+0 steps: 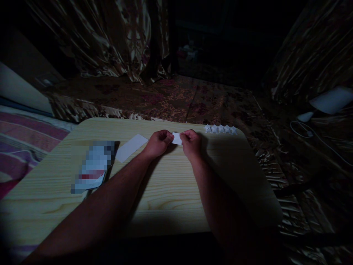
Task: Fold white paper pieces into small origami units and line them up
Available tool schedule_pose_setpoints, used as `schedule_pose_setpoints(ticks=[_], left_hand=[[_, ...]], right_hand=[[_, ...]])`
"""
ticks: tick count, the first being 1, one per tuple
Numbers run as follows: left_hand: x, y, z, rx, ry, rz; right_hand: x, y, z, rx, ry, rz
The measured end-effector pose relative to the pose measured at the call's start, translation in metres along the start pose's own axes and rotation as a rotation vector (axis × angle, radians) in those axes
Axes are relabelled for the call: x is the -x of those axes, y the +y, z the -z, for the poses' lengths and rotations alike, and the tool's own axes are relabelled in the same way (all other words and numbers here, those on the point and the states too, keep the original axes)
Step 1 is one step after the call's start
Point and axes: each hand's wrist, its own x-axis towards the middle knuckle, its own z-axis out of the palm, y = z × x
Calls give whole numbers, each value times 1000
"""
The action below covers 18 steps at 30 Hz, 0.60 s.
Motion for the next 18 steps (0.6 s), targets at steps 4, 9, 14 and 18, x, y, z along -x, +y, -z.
schedule_pose_setpoints(ticks=[4,9,14,18], left_hand=[[2,4,-1,-59,2,9],[4,7,-2,-82,-19,42],[3,0,-1,-85,-33,12],[1,-3,-1,-73,-16,-7]], right_hand=[[-1,2,1,23,-1,26],[0,0,0,56,3,34],[0,-1,-1,25,8,38],[-1,1,0,16,13,24]])
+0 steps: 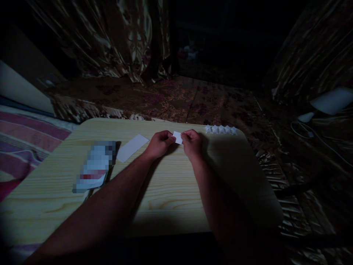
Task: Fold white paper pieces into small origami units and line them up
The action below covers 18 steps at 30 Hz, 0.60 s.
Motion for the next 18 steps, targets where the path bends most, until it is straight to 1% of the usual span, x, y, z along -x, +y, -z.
schedule_pose_setpoints(ticks=[5,9,18], left_hand=[[-1,3,1,68,17,16],[-1,5,1,67,23,47],[-4,2,-1,70,47,93]], right_hand=[[-1,1,-1,-42,16,-3],[0,1,-2,-73,23,-3],[-2,5,-1,-25,30,49]])
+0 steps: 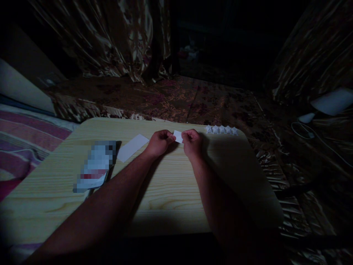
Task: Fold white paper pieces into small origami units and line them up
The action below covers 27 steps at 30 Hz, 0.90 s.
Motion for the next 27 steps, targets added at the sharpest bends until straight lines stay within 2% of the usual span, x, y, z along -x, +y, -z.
schedule_pose_setpoints(ticks=[5,10,18,27], left_hand=[[1,-1,0,66,15,-14],[1,0,-2,128,103,-33],[-1,-1,1,281,139,-73],[-1,0,4,390,199,10]], right_hand=[[1,-1,0,11,-25,13],[4,-2,-4,14,-61,-11],[8,4,-7,116,-188,-4],[10,-3,-6,225,-254,33]])
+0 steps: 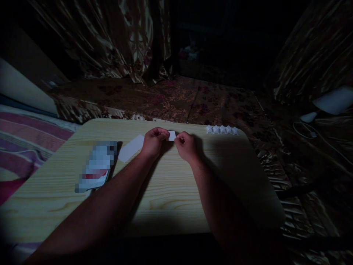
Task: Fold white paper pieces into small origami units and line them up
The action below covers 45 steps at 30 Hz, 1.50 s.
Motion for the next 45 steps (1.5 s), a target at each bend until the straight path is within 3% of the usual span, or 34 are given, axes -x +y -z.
schedule_pose_setpoints(ticks=[4,10,14,20,23,27,33,45], left_hand=[[2,0,0,-57,-28,-20],[9,-2,-2,-237,-204,-110],[11,0,-4,-218,-197,-165],[12,3,-7,-128,-261,-84],[11,1,-6,-202,-300,-79],[10,-1,-3,-292,-272,-80],[11,0,-4,-247,-242,-20],[8,-1,-2,-235,-258,5]], right_hand=[[0,-2,0,-20,11,1],[1,-9,2,-67,90,32],[1,-6,3,-78,66,42],[-1,-2,6,-202,96,-71],[-1,-5,6,-230,115,-73],[-1,-6,5,-282,88,-113],[-1,-4,5,-331,72,-183],[-2,-8,6,-279,74,-161]])
